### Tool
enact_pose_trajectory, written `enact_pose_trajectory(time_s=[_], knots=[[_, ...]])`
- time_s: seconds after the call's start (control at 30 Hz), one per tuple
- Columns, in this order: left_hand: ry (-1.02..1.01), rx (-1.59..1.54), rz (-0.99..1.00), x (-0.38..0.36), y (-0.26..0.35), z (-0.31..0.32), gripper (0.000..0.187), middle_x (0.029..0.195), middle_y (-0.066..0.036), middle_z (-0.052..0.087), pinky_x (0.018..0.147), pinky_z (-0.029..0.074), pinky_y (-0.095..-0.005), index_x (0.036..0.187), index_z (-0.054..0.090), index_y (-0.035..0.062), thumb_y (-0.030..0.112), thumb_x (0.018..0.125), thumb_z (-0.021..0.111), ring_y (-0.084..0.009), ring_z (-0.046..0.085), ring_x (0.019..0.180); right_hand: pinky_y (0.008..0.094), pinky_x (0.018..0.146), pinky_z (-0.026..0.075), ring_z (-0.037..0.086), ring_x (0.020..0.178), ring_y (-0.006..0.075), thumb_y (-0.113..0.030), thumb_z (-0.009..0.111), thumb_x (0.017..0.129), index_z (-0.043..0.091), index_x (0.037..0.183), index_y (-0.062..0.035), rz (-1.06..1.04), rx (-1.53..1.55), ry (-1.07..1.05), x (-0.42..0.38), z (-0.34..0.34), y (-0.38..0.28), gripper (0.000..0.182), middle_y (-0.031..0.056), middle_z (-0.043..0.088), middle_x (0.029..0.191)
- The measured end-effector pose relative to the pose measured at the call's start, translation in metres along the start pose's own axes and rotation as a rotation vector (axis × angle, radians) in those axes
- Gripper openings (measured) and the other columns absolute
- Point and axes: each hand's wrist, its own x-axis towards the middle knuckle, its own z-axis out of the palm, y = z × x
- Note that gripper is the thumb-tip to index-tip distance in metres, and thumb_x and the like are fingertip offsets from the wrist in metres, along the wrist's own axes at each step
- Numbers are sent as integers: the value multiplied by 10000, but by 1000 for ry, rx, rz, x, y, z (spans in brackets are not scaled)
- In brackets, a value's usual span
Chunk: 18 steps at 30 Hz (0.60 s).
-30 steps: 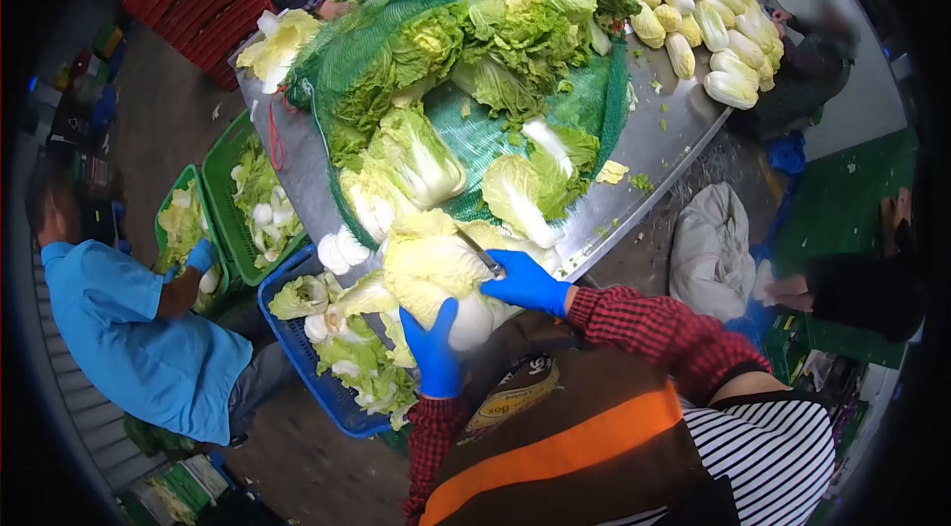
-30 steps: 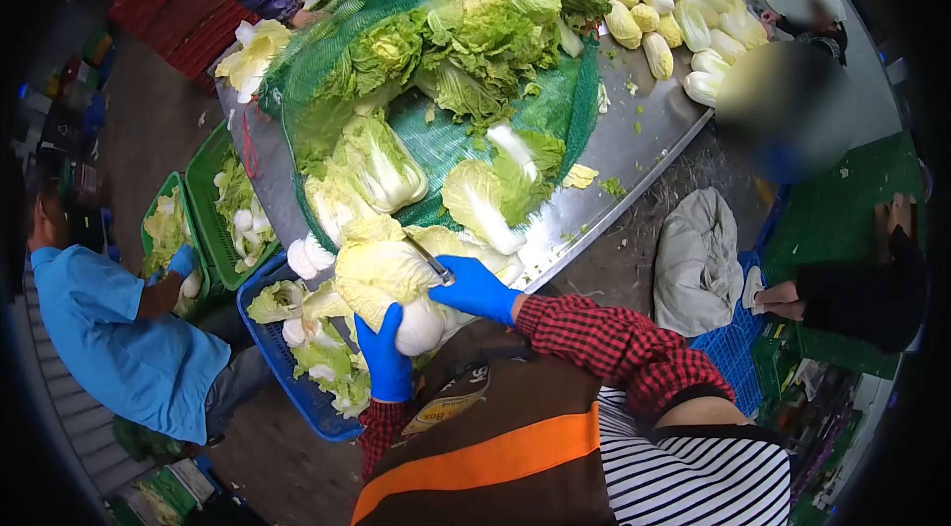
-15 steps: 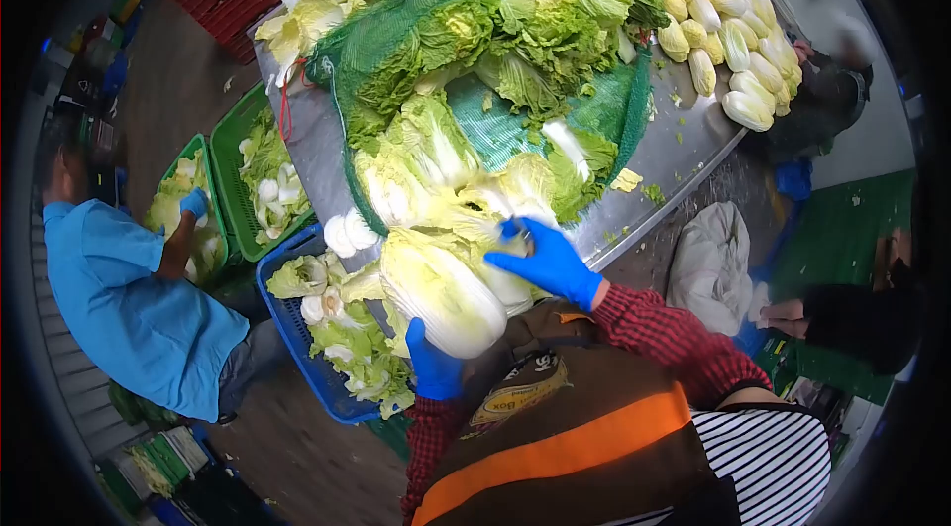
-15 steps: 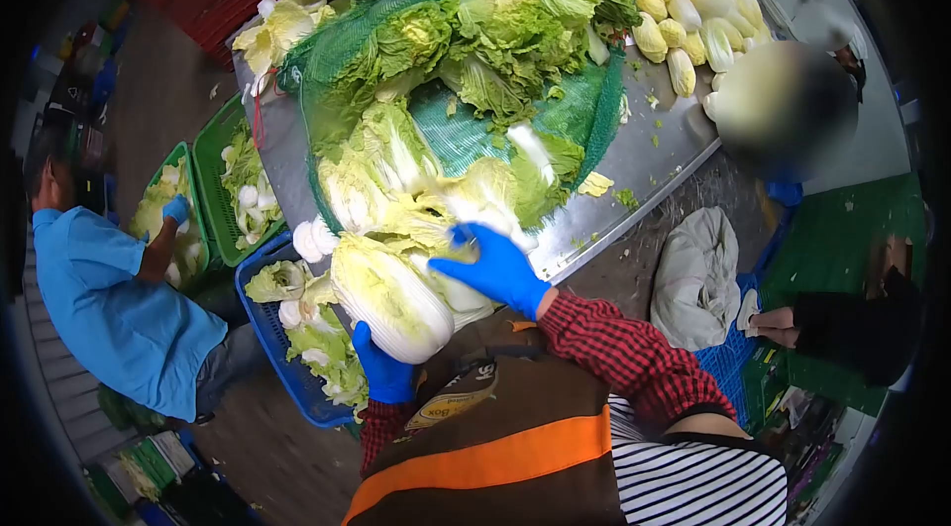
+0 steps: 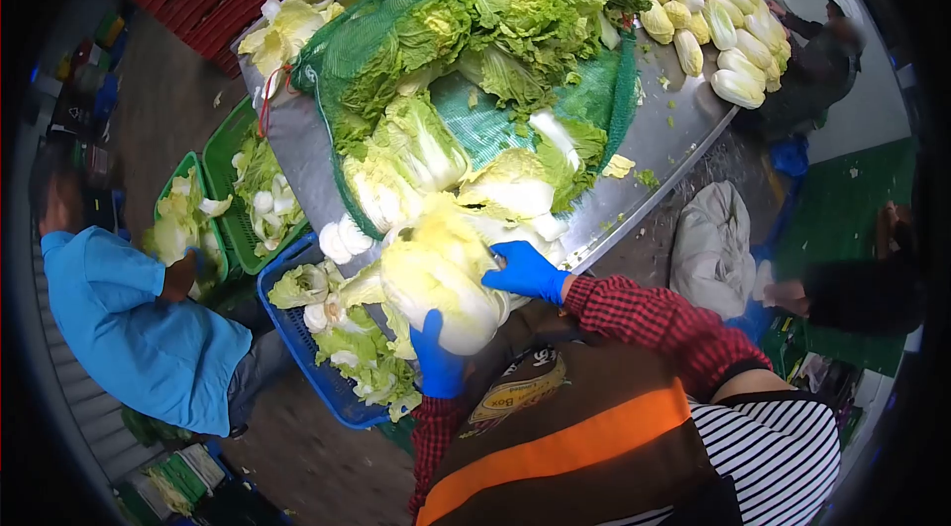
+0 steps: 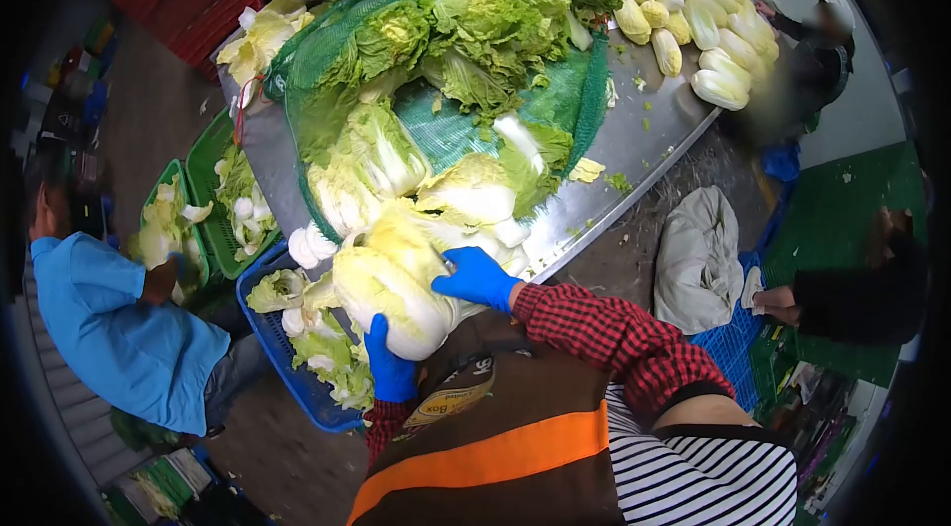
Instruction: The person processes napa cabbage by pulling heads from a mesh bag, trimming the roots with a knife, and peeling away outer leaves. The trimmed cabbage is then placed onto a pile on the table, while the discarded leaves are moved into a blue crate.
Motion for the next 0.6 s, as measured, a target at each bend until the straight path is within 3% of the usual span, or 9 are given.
enact_pose_trajectory(time_s=[0.13, 0.17, 0.27, 0.33, 0.37, 0.4, 0.47, 0.53, 0.6], knots=[[119, -195, -189, -6, 11, 5, 655, 1446, -160, 392, 1075, 351, -531, 1476, 281, 97, 416, 940, 482, -347, 426, 1289, 441, 716, 509, 642, 800, 378, -410, 665, 718, 671, 932, -24, 35, -229, -8, 16, 3, 37, 441, 218, 664, 850], [32, -216, -158, -5, 14, 4, 764, 1488, -170, 346, 1123, 281, -525, 1481, 278, 89, 531, 902, 508, -363, 366, 1341, 439, 725, 512, 643, 819, 370, -416, 669, 719, 672, 939, -36, 18, -322, 49, 17, 5, 40, 439, 205, 665, 870], [-9, -260, 10, 3, 14, 9, 784, 1497, -149, 343, 1129, 276, -501, 1487, 276, 110, 616, 909, 431, -346, 370, 1338, 406, 763, 523, 650, 879, 320, -381, 705, 746, 675, 971, -74, -56, -454, 166, 15, 2, 37, 381, 153, 664, 928], [49, -192, 108, 11, 13, 6, 794, 1500, -137, 344, 1133, 274, -483, 1490, 274, 117, 655, 916, 382, -334, 372, 1337, 329, 739, 522, 659, 836, 232, -320, 757, 765, 664, 1015, -70, -158, -181, 425, 2, -13, -7, 366, 106, 670, 932], [2, -231, 106, 22, 7, -9, 783, 1496, -132, 353, 1135, 273, -471, 1492, 273, 121, 656, 926, 352, -325, 364, 1345, 340, 761, 520, 650, 853, 217, -326, 755, 796, 666, 1018, -59, -164, -58, 341, -1, -18, -28, 358, 93, 665, 908], [-46, -265, 98, 24, 9, -10, 773, 1491, -127, 361, 1137, 272, -460, 1493, 273, 124, 658, 936, 321, -316, 356, 1352, 305, 699, 514, 622, 769, 159, -384, 747, 813, 662, 1070, -42, -123, 279, 70, 0, -18, -37, 436, 58, 660, 915], [-13, -214, 23, 17, 16, 13, 762, 1483, -132, 372, 1128, 292, -457, 1490, 275, 108, 635, 943, 337, -314, 375, 1343, 265, 633, 496, 583, 701, 106, -417, 728, 836, 657, 1094, -28, 223, 578, -428, -7, -27, -61, 473, 35, 644, 873], [19, -162, -47, 19, 22, 23, 751, 1475, -136, 382, 1119, 312, -455, 1487, 277, 92, 612, 951, 353, -312, 394, 1333, 244, 599, 483, 573, 664, 86, -438, 721, 838, 654, 1085, -21, 198, 564, -350, -9, -18, -54, 490, 40, 632, 812], [-137, 193, 77, 22, 22, 16, 665, 1417, -174, 425, 1009, 457, -427, 1484, 238, 35, 373, 970, 489, -299, 502, 1233, 245, 603, 482, 572, 674, 76, -454, 721, 835, 651, 1091, -28, 230, 510, -281, -11, -22, -49, 502, 36, 629, 784]])
